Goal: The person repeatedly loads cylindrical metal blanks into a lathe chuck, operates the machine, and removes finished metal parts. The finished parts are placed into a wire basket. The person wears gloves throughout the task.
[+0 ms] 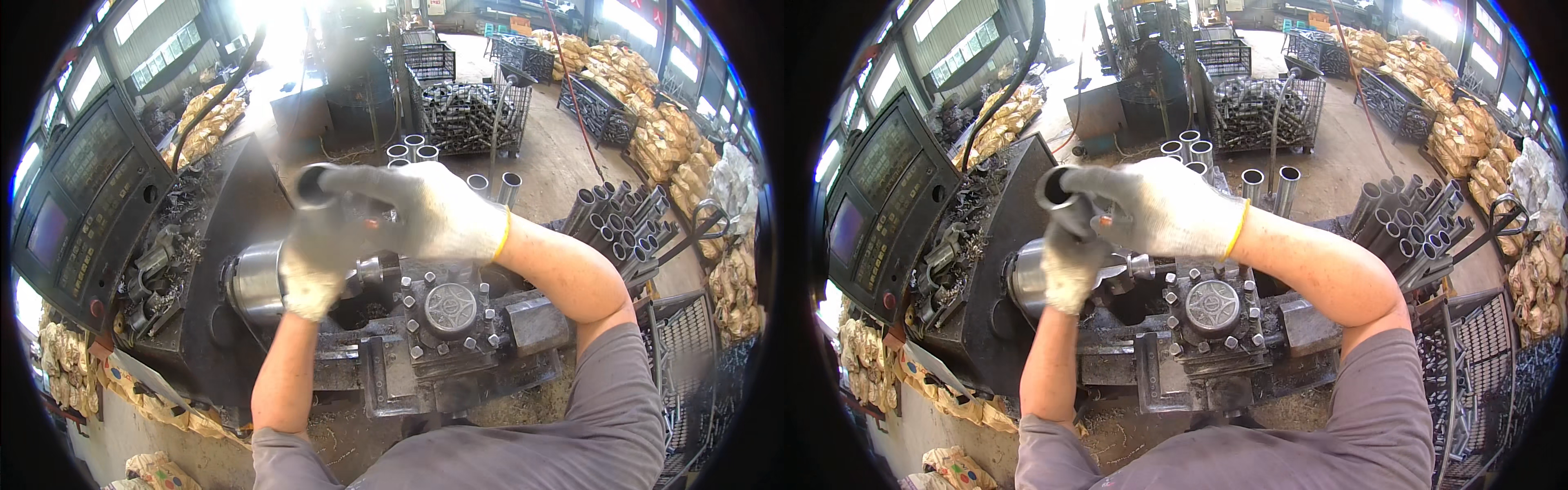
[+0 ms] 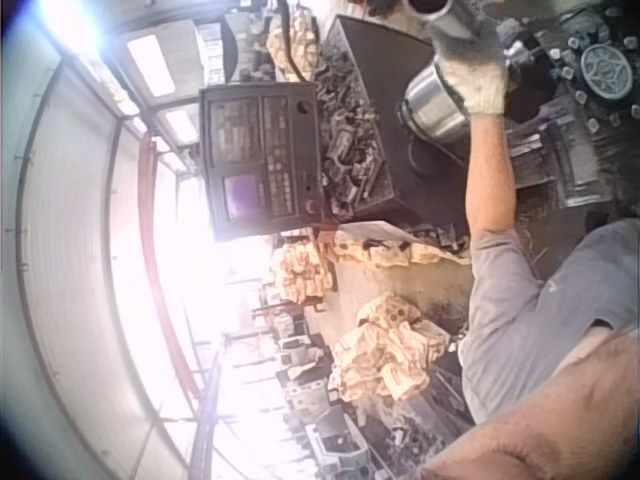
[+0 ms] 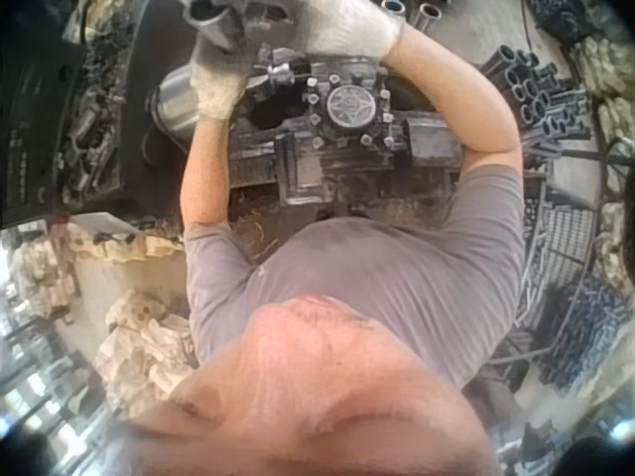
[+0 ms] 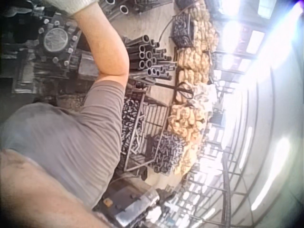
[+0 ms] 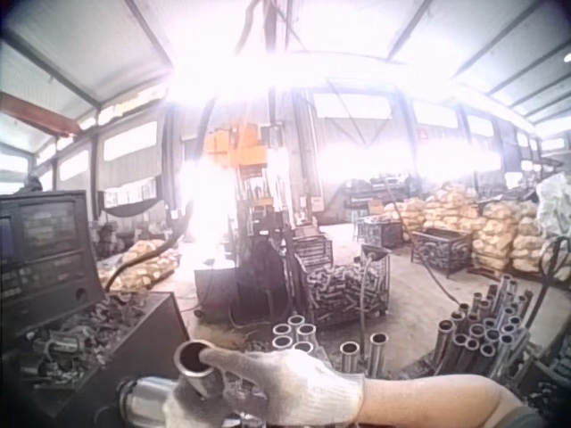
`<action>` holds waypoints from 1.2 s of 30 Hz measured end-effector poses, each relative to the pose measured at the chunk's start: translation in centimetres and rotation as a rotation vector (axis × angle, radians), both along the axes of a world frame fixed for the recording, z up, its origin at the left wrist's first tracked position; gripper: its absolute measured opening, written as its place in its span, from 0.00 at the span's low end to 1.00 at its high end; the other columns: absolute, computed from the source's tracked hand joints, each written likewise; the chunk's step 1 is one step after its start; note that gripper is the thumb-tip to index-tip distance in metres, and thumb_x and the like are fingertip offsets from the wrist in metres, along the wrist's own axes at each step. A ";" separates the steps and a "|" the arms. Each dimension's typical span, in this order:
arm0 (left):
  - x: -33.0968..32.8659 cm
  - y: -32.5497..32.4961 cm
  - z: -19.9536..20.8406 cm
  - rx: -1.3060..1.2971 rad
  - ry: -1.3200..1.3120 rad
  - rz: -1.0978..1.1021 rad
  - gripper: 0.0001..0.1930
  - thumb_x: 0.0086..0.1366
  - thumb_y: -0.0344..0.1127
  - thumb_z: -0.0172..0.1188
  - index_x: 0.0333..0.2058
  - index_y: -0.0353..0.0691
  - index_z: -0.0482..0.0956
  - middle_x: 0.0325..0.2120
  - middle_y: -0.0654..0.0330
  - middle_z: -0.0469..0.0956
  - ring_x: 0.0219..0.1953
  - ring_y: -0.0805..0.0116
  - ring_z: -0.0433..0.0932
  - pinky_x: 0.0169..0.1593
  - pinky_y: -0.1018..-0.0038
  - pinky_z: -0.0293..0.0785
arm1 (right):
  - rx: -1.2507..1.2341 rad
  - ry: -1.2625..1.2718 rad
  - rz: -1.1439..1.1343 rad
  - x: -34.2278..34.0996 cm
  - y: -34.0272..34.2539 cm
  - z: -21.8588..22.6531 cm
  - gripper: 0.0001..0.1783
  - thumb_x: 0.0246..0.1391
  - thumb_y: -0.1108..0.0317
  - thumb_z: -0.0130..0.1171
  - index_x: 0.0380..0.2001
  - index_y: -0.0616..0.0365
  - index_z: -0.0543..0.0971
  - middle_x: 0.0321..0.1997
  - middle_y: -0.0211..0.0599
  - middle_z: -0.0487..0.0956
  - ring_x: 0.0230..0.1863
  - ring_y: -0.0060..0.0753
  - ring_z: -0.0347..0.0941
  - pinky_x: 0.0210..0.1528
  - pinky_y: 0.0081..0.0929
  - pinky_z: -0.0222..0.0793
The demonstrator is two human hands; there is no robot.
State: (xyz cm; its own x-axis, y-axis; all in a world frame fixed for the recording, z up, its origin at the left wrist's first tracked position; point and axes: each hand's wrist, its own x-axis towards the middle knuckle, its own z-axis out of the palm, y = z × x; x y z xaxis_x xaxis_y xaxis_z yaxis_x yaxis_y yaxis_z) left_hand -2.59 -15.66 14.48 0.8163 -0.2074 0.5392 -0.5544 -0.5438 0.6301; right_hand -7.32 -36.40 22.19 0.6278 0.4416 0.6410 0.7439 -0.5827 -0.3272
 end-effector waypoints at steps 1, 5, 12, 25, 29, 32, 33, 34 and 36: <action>0.3 1.5 0.7 -0.058 0.133 0.030 0.19 0.62 0.30 0.74 0.50 0.32 0.82 0.39 0.47 0.89 0.41 0.59 0.90 0.47 0.63 0.86 | -0.008 0.034 -0.014 1.2 -0.5 -1.0 0.29 0.59 0.55 0.70 0.60 0.53 0.76 0.40 0.53 0.86 0.41 0.57 0.87 0.43 0.47 0.82; 2.7 6.3 -3.0 0.151 0.482 0.293 0.28 0.55 0.42 0.79 0.49 0.29 0.83 0.43 0.44 0.89 0.44 0.56 0.90 0.49 0.65 0.87 | -0.383 0.476 -0.164 7.9 0.2 -8.6 0.44 0.48 0.46 0.78 0.63 0.61 0.78 0.48 0.58 0.88 0.48 0.57 0.87 0.51 0.45 0.83; -9.2 6.2 -9.6 -0.240 0.183 0.029 0.13 0.60 0.32 0.74 0.44 0.36 0.86 0.39 0.57 0.89 0.40 0.66 0.89 0.47 0.68 0.85 | -0.605 1.067 0.064 14.7 3.5 -19.0 0.32 0.36 0.47 0.83 0.41 0.60 0.90 0.39 0.44 0.89 0.40 0.37 0.87 0.39 0.39 0.83; -17.0 2.3 -23.3 -0.134 0.395 -0.035 0.23 0.58 0.37 0.75 0.50 0.40 0.80 0.42 0.48 0.85 0.45 0.47 0.86 0.49 0.57 0.83 | -0.970 0.523 -0.263 11.4 -2.3 -16.3 0.22 0.33 0.54 0.75 0.29 0.60 0.90 0.32 0.52 0.88 0.37 0.50 0.88 0.40 0.47 0.83; -18.3 4.7 -20.1 -0.164 0.342 -0.156 0.33 0.56 0.34 0.77 0.60 0.36 0.75 0.51 0.41 0.84 0.54 0.42 0.85 0.54 0.56 0.82 | -0.946 0.243 -0.609 1.6 -3.0 -7.7 0.16 0.40 0.62 0.73 0.35 0.57 0.88 0.36 0.53 0.88 0.37 0.55 0.88 0.42 0.45 0.84; -20.2 8.8 -18.4 -0.271 0.104 -0.286 0.37 0.59 0.30 0.75 0.65 0.30 0.71 0.59 0.43 0.79 0.62 0.48 0.80 0.67 0.59 0.75 | -0.665 0.137 -0.684 -6.8 0.6 -5.5 0.29 0.42 0.58 0.74 0.47 0.63 0.82 0.35 0.50 0.84 0.34 0.55 0.86 0.37 0.46 0.83; -21.0 10.3 -17.6 -0.335 0.146 -0.366 0.38 0.60 0.31 0.74 0.67 0.30 0.69 0.63 0.44 0.76 0.66 0.51 0.77 0.71 0.59 0.72 | -0.535 0.167 -0.678 -10.3 3.5 -4.6 0.32 0.43 0.57 0.73 0.50 0.63 0.80 0.37 0.50 0.84 0.34 0.55 0.86 0.37 0.47 0.83; -21.6 11.3 -18.0 -0.531 0.322 -0.494 0.43 0.66 0.40 0.74 0.72 0.31 0.61 0.69 0.48 0.68 0.72 0.54 0.68 0.75 0.58 0.65 | -0.428 0.217 -0.622 -13.5 5.8 -4.6 0.31 0.43 0.57 0.74 0.51 0.60 0.79 0.40 0.52 0.84 0.38 0.57 0.86 0.40 0.49 0.83; -22.7 10.7 -16.6 -0.958 0.508 -0.657 0.47 0.71 0.55 0.68 0.75 0.33 0.54 0.71 0.51 0.65 0.74 0.54 0.64 0.75 0.56 0.63 | -0.255 0.376 -0.482 -18.3 9.7 -6.6 0.34 0.45 0.55 0.75 0.54 0.57 0.76 0.47 0.55 0.84 0.42 0.60 0.86 0.44 0.53 0.83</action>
